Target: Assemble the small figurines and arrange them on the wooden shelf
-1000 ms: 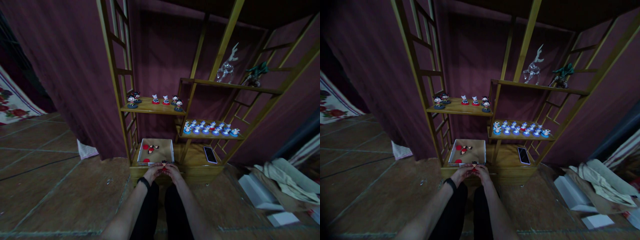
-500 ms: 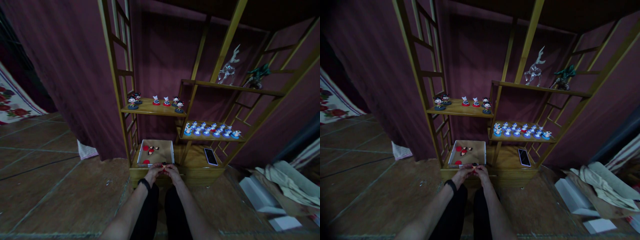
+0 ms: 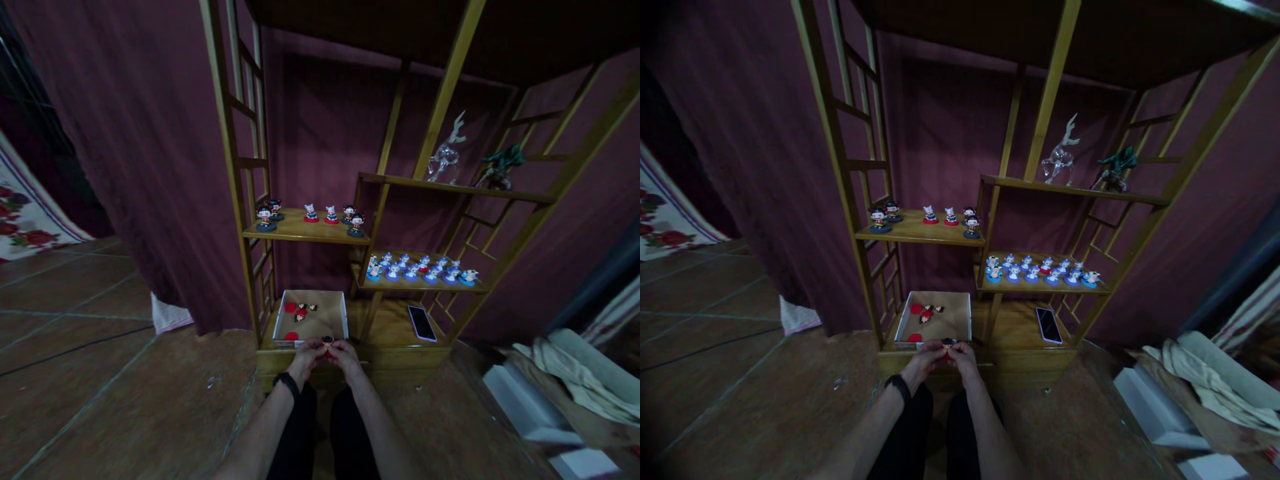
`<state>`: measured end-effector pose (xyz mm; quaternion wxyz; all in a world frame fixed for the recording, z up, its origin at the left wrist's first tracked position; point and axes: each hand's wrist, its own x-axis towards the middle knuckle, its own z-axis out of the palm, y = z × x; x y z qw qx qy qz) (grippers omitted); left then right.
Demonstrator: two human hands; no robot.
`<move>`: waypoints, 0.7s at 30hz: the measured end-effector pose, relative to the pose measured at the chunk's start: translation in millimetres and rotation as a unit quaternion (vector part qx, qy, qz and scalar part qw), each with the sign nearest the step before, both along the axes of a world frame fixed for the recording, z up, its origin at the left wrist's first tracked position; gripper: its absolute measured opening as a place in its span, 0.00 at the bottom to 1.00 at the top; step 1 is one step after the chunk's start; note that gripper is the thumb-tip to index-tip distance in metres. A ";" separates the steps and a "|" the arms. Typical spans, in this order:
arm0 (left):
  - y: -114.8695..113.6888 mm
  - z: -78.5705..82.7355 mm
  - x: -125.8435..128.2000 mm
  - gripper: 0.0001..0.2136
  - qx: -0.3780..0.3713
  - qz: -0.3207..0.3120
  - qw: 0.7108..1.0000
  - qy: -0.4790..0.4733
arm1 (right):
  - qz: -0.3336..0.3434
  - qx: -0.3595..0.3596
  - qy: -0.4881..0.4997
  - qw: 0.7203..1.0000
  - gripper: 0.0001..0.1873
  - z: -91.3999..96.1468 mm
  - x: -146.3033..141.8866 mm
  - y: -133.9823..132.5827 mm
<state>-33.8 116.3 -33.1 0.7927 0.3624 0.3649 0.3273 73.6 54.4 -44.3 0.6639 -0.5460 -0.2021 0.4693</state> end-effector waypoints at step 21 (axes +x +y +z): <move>2.3 3.2 2.5 0.19 0.065 -0.003 0.998 -0.015 | -0.029 0.061 0.077 0.995 0.15 14.8 -9.0 -0.4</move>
